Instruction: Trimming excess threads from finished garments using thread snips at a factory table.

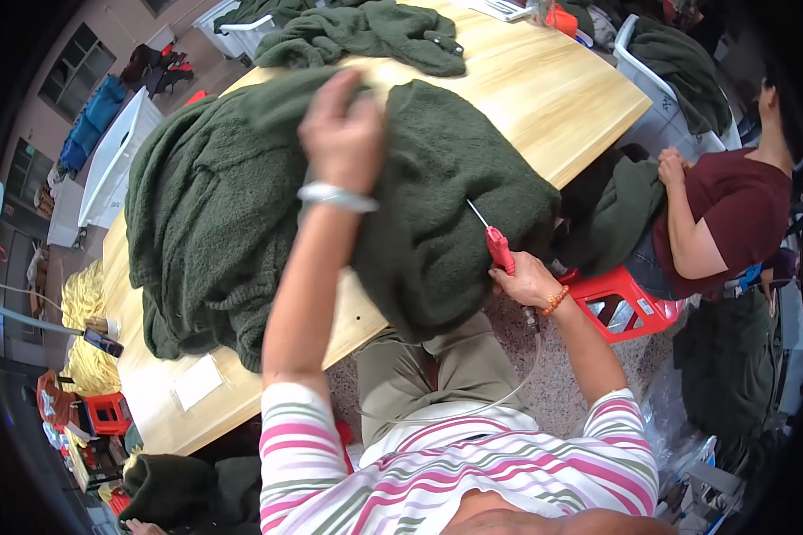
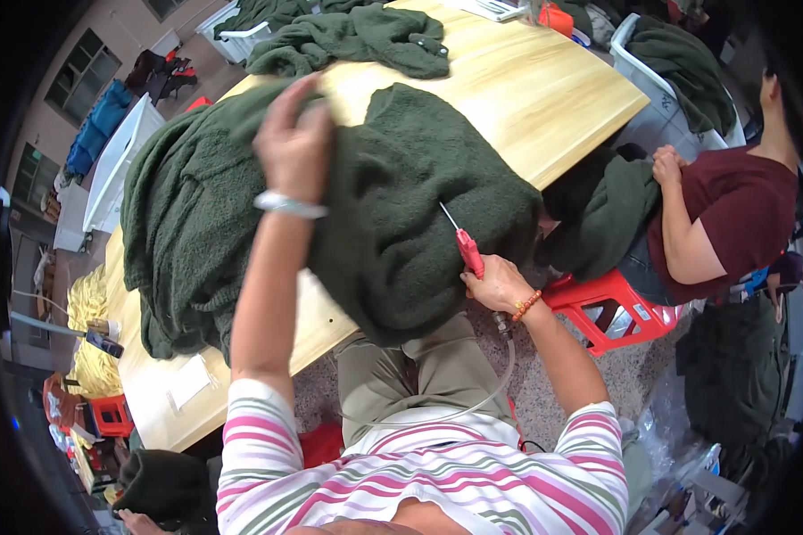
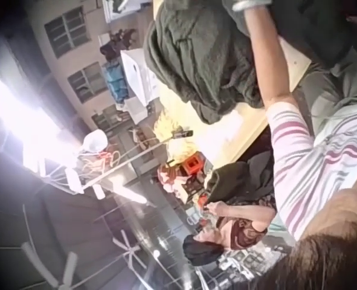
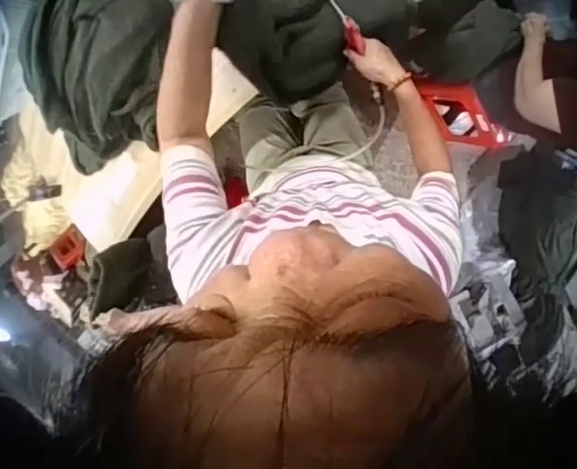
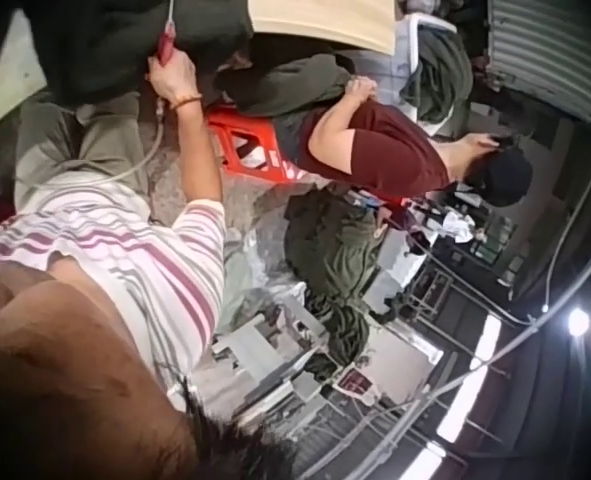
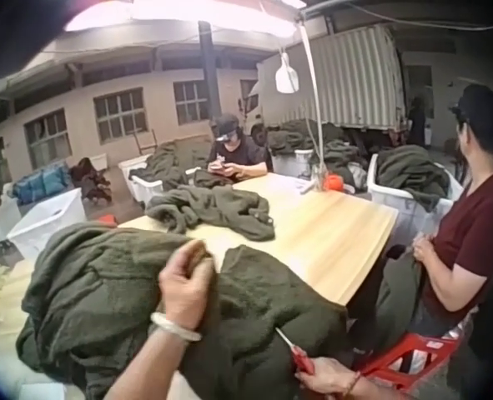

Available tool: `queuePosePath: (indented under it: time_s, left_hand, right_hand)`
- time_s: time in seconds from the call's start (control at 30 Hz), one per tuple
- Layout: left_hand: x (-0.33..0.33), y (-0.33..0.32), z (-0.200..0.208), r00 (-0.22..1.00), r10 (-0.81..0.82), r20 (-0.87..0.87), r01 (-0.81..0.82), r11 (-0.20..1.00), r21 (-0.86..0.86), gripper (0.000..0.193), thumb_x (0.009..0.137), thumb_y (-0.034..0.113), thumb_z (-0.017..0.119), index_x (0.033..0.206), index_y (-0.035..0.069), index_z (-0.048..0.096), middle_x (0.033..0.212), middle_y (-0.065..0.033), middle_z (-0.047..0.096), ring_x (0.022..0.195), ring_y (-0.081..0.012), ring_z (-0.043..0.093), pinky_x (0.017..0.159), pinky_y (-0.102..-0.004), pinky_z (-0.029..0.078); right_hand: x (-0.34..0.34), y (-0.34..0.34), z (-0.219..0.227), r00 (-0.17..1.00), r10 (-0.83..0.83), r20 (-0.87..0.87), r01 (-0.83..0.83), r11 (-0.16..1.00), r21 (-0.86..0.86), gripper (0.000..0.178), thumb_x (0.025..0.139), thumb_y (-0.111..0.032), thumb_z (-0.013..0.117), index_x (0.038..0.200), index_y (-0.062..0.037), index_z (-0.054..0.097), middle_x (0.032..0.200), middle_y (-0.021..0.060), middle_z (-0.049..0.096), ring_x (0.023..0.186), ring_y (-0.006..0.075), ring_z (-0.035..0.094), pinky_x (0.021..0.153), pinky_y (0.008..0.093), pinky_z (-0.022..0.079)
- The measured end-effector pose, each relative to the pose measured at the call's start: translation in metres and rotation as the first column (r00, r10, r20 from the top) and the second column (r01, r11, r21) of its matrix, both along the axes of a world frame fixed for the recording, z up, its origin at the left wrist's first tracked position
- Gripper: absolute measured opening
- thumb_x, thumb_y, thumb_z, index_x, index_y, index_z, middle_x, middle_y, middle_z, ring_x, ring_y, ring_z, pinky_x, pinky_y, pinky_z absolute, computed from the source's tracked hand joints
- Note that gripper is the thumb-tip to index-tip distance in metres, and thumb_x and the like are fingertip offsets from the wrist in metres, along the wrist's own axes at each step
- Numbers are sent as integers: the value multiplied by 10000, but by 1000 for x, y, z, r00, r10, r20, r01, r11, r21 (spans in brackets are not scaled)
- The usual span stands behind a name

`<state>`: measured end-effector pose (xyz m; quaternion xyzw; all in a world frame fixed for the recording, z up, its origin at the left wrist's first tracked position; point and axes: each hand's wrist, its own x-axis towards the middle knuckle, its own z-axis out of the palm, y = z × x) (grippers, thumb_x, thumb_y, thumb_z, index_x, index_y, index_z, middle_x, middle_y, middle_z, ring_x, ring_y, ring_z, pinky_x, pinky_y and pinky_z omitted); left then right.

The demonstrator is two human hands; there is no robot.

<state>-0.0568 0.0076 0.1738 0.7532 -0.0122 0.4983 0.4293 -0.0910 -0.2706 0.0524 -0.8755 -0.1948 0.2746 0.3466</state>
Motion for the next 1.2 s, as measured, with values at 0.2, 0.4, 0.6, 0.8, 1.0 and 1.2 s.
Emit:
queuePosePath:
  time_s: [0.2, 0.4, 0.6, 0.8, 1.0, 1.2]
  left_hand:
    - [-14, -153, -71, 610, -515, -602, 780, 524, 342, 422, 660, 152, 745, 1051, 81, 602, 1007, -125, 569, 981, -299, 548, 886, -412, 406]
    - [-82, -89, -109, 826, 121, -551, 96, 932, 349, 860, 592, 172, 794, 1352, 144, 393, 1353, -221, 338, 1280, -427, 289, 1040, -528, 224]
    - [-54, -41, -133, 725, -59, -686, 105, 994, 26, 779, 624, -24, 697, 1335, 78, 396, 1296, -195, 457, 1195, -340, 454, 995, -377, 362]
    - [19, -15, -96, 784, -522, -337, 287, 785, -549, 511, 658, -109, 582, 1160, -24, 542, 1063, -83, 624, 974, -156, 570, 876, -258, 426]
    - [54, 25, 86, 943, -307, 125, 320, 942, -103, 454, 716, -63, 604, 1163, -15, 548, 1049, -74, 625, 917, -163, 591, 862, -282, 461]
    - [48, 48, 183, 927, -230, 297, 200, 971, 128, 461, 727, -21, 644, 1177, 25, 556, 1035, -94, 638, 933, -169, 600, 875, -286, 460]
  right_hand:
    - [21, -37, -88, 527, 280, 802, -388, 919, -65, 429, 735, -67, 613, 1157, -80, 537, 1088, 98, 607, 1002, 134, 547, 840, 327, 466]
    - [19, -23, -73, 973, 136, 186, -153, 985, 84, 413, 708, -175, 536, 1078, 2, 587, 1153, 273, 547, 1082, 416, 508, 920, 428, 423]
    - [28, -5, -46, 814, 317, 486, -414, 904, 104, 328, 734, -182, 517, 989, -6, 626, 1098, 247, 584, 1052, 398, 539, 910, 412, 435]
    - [75, 30, 39, 885, 388, 255, -398, 917, -14, 179, 841, -160, 501, 867, -67, 653, 687, 41, 671, 654, 182, 672, 595, 302, 537]
    - [112, 69, 196, 886, 285, 366, -373, 907, 196, 258, 879, -202, 461, 910, -62, 676, 815, 68, 689, 582, 108, 614, 519, 258, 498]
    - [122, 99, 265, 795, 284, 537, -431, 886, 169, 283, 915, -224, 433, 991, -117, 683, 897, 34, 700, 739, 122, 670, 699, 246, 526]
